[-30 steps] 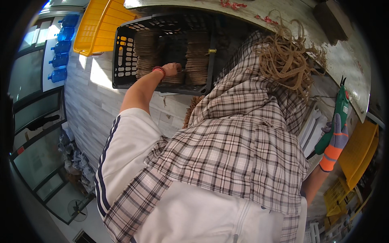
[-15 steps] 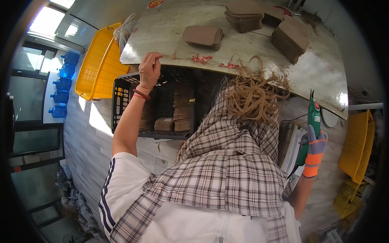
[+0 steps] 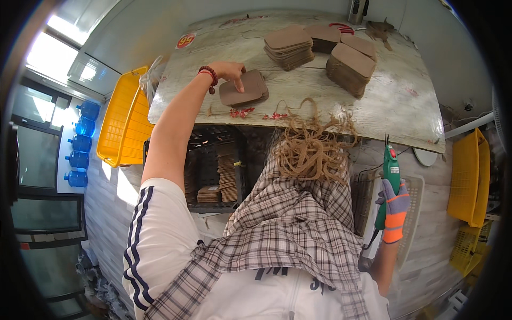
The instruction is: The person uses a green rotary tool to smooth the edges of small brown rectangular wood pieces. They pick up each piece, run the tool along its edges, and place it back on the table or into a black crate.
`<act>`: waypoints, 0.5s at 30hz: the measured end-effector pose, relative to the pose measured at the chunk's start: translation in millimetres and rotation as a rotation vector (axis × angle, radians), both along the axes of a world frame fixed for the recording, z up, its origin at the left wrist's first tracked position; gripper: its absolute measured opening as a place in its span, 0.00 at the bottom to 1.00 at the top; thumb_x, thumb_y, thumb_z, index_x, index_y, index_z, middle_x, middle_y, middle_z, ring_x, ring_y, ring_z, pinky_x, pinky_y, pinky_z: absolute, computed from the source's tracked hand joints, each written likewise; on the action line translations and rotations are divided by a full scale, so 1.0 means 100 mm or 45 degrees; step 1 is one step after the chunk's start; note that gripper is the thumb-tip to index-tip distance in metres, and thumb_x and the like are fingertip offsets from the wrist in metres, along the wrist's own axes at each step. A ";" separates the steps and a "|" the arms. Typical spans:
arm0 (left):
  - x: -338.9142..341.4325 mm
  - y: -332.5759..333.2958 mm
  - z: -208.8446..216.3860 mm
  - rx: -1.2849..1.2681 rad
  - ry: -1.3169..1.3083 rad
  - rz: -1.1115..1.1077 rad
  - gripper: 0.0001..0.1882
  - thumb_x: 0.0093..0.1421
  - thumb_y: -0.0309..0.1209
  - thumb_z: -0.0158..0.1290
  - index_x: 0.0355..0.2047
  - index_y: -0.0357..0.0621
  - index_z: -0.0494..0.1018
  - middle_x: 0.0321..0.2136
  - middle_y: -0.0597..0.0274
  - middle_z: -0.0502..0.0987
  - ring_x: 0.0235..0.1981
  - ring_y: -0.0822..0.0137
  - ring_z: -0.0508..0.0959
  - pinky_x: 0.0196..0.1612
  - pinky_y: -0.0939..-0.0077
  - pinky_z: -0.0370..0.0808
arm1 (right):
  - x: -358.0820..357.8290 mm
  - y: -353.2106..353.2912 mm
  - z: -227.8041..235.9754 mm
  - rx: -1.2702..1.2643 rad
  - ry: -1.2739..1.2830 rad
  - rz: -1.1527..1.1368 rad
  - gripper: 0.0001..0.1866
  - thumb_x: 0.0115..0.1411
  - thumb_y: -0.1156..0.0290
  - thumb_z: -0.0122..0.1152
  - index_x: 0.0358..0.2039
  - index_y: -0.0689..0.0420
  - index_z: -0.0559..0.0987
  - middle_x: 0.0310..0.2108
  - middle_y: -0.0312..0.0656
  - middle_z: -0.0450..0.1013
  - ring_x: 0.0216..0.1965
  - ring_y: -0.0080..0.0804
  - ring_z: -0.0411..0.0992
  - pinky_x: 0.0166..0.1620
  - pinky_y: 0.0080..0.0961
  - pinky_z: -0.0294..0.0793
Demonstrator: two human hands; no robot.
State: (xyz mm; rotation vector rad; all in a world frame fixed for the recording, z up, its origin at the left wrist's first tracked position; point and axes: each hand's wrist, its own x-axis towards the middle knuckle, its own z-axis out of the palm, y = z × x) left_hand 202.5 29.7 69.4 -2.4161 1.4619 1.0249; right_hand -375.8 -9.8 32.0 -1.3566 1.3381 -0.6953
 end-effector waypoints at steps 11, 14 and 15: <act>-0.83 0.58 0.26 -0.860 -0.300 0.082 0.35 0.36 0.37 0.67 0.45 0.38 0.65 0.36 0.44 0.75 0.42 0.47 0.75 0.42 0.57 0.72 | 0.49 -0.18 0.01 -0.167 0.076 0.269 0.20 0.53 0.66 0.67 0.42 0.61 0.74 0.23 0.32 0.71 0.19 0.16 0.66 0.20 0.16 0.65; -1.00 0.51 0.13 -1.028 -0.374 0.123 0.37 0.38 0.38 0.67 0.48 0.40 0.63 0.39 0.46 0.74 0.43 0.46 0.74 0.43 0.56 0.71 | 0.99 -0.28 0.15 -0.156 -0.011 0.333 0.18 0.54 0.64 0.66 0.41 0.61 0.73 0.20 0.33 0.70 0.16 0.17 0.65 0.19 0.16 0.64; -0.99 0.49 0.00 -1.031 -0.380 0.131 0.38 0.38 0.38 0.67 0.48 0.41 0.63 0.41 0.46 0.73 0.44 0.46 0.74 0.43 0.56 0.71 | 1.18 -0.30 0.24 -0.119 -0.015 0.363 0.18 0.54 0.64 0.66 0.40 0.61 0.73 0.20 0.34 0.70 0.15 0.17 0.65 0.19 0.16 0.65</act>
